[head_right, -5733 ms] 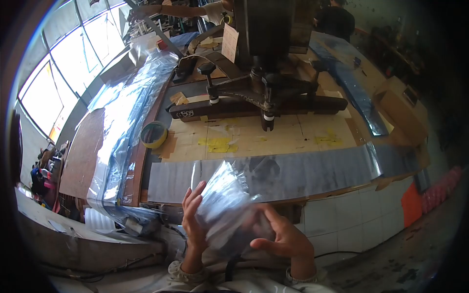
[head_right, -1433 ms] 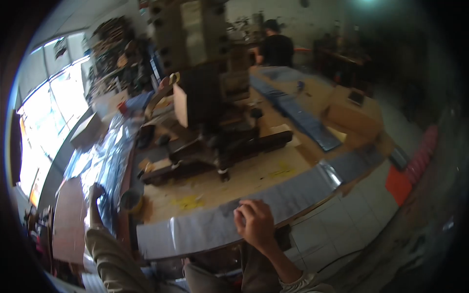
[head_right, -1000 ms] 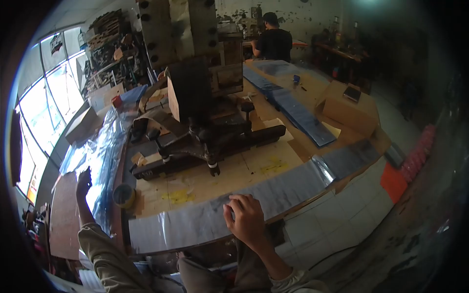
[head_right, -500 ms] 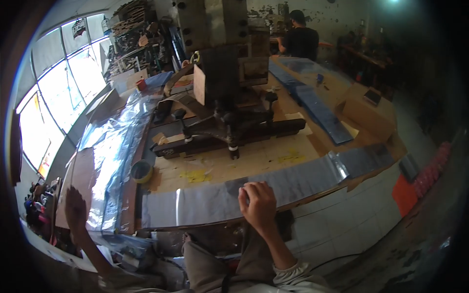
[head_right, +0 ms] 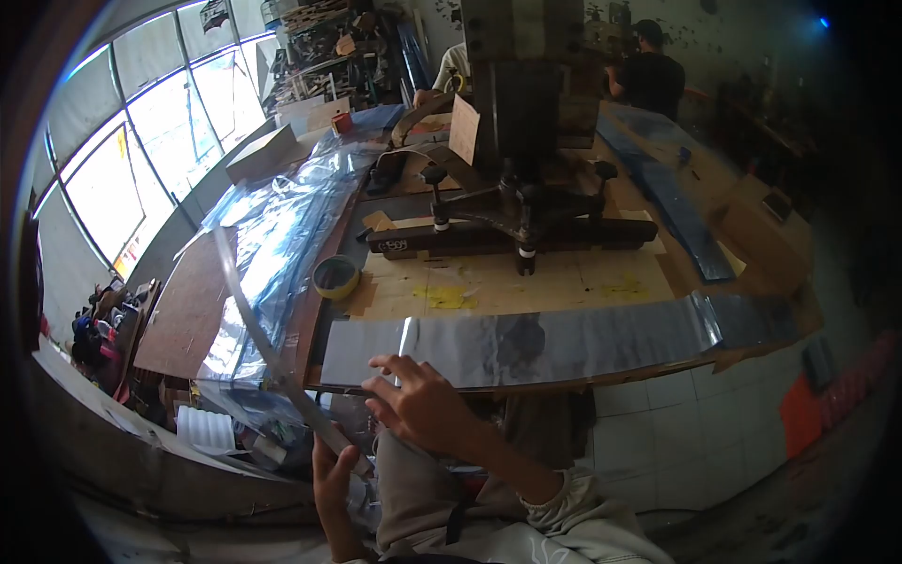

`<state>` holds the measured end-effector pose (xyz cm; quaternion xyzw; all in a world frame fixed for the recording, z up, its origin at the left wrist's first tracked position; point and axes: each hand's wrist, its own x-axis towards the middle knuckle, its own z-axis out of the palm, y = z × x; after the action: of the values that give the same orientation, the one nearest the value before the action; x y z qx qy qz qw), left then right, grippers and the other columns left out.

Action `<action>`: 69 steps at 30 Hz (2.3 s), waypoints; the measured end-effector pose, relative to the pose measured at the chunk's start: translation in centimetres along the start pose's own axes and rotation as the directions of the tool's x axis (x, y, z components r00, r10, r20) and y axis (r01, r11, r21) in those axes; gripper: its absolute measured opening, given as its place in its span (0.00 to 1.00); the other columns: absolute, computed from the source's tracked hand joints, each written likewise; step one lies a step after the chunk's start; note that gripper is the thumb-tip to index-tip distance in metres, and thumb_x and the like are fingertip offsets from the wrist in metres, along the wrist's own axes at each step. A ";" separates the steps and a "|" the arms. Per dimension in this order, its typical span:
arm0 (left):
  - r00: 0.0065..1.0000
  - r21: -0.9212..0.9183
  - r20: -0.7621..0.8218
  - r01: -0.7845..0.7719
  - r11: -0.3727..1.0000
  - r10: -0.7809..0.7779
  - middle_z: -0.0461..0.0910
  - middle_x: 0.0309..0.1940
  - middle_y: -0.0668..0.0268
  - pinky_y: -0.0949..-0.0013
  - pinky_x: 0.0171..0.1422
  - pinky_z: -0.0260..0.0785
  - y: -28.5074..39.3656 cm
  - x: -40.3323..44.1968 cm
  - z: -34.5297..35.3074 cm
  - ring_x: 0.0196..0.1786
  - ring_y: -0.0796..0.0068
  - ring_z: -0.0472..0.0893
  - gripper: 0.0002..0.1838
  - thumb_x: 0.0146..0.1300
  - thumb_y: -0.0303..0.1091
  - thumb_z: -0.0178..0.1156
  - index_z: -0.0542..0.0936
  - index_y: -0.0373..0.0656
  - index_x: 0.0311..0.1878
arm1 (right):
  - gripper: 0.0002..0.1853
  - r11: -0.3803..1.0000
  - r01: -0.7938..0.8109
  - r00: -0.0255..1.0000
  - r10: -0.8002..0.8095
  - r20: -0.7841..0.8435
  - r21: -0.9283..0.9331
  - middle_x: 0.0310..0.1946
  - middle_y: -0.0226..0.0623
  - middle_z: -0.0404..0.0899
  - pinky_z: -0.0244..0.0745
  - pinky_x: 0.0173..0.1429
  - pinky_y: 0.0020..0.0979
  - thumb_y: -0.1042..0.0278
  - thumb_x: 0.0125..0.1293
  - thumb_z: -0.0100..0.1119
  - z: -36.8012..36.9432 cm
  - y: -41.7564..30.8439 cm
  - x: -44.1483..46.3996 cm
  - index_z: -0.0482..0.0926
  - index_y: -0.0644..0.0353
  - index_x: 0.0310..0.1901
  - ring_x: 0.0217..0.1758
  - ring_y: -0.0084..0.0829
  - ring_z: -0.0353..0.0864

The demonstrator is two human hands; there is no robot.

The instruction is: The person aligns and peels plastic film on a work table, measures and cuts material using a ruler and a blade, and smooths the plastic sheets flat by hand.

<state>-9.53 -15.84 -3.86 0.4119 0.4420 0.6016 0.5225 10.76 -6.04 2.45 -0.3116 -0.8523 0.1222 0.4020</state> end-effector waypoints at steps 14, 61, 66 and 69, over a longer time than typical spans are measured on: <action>0.892 0.455 0.387 -0.403 0.794 0.231 0.84 0.33 0.51 0.56 0.35 0.75 -9.3 -5.7 5.2 0.35 0.44 0.84 0.17 0.65 0.32 0.65 0.75 0.38 0.54 | 0.08 0.825 0.354 0.935 -0.320 0.152 -0.440 0.76 0.31 0.58 0.56 0.76 0.58 0.65 0.68 0.58 2.3 -0.6 2.7 0.75 0.45 0.48 0.80 0.29 0.53; 0.715 0.938 0.347 -0.284 -0.201 0.607 0.80 0.57 0.71 0.56 0.69 0.59 2.9 11.5 -8.7 0.59 0.69 0.77 0.26 0.53 0.53 0.68 0.82 0.54 0.54 | 0.23 0.549 -0.634 0.752 0.602 -0.269 -0.544 0.19 0.37 0.69 0.67 0.25 0.37 0.56 0.64 0.67 -0.5 -4.0 -5.1 0.80 0.40 0.62 0.18 0.35 0.70; 0.724 0.941 0.338 -0.259 -0.218 0.602 0.80 0.57 0.72 0.56 0.69 0.58 2.5 11.5 -8.9 0.60 0.69 0.77 0.24 0.53 0.50 0.68 0.82 0.55 0.54 | 0.25 0.490 -0.611 0.736 0.642 -0.217 -0.622 0.20 0.39 0.71 0.71 0.26 0.39 0.53 0.68 0.62 0.1 -3.7 -5.3 0.76 0.39 0.66 0.20 0.39 0.75; 0.710 0.943 0.333 -0.263 -0.206 0.620 0.80 0.57 0.73 0.56 0.69 0.58 2.3 11.6 -8.9 0.60 0.70 0.77 0.24 0.54 0.50 0.68 0.83 0.56 0.54 | 0.25 0.462 -0.588 0.737 0.645 -0.203 -0.664 0.20 0.39 0.71 0.72 0.26 0.39 0.53 0.69 0.61 0.1 -3.9 -4.9 0.75 0.39 0.67 0.20 0.40 0.77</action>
<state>-19.98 -5.38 -3.65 0.6943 0.6074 0.3067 -0.2342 11.33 -12.13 1.18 -0.7187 -0.6766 -0.0561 0.1502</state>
